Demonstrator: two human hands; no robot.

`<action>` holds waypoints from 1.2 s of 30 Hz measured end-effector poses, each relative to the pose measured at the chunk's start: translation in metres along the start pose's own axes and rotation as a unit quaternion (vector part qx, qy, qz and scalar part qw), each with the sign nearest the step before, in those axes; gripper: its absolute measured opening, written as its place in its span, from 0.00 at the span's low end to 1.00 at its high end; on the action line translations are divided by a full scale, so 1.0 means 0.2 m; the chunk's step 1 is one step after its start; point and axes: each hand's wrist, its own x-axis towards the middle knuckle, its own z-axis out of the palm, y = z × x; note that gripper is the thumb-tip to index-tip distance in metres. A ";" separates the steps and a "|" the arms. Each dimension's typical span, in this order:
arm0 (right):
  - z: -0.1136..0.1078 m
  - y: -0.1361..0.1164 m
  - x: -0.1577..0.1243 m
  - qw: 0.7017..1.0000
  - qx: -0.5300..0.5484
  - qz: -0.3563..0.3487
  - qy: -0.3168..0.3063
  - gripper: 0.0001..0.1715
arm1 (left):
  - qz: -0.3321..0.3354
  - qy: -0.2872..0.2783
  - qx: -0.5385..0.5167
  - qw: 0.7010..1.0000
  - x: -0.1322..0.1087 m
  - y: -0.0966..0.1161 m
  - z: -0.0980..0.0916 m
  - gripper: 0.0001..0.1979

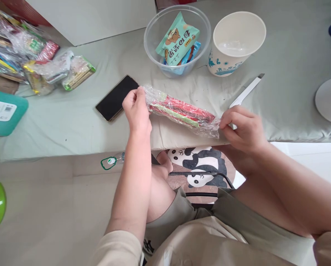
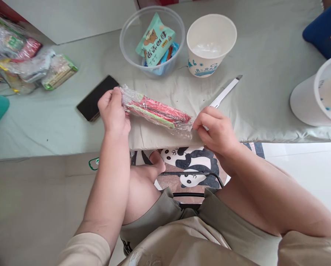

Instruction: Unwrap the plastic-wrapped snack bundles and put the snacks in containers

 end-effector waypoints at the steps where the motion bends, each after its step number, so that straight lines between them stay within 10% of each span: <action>1: 0.00 0.01 0.00 1.000 -0.007 0.008 0.023 0.15 | -0.011 0.006 -0.003 1.000 0.00 0.00 0.00 0.27; 7: 0.00 0.01 0.02 0.986 -0.088 -0.016 0.140 0.12 | -0.015 -0.004 0.057 0.998 0.03 -0.04 -0.04 0.20; 11: 0.08 -0.03 0.03 0.984 -0.140 -0.100 0.037 0.10 | 0.176 -0.013 0.192 0.965 0.04 -0.05 -0.08 0.15; 15: 0.14 0.00 0.05 0.978 -0.204 -0.044 -0.021 0.08 | 0.324 -0.160 0.304 0.881 -0.01 0.00 -0.11 0.11; 21: 0.10 0.03 0.09 0.996 -0.086 0.002 0.025 0.14 | 0.337 -0.291 0.347 0.825 -0.09 0.04 -0.13 0.18; 32: 0.04 -0.07 0.13 0.983 -0.034 0.155 0.093 0.21 | 0.307 -0.297 0.377 0.822 -0.08 0.03 -0.12 0.23; 36: 0.03 -0.09 0.14 0.934 0.137 0.296 0.144 0.21 | 0.325 -0.274 0.358 0.831 -0.07 0.00 -0.11 0.29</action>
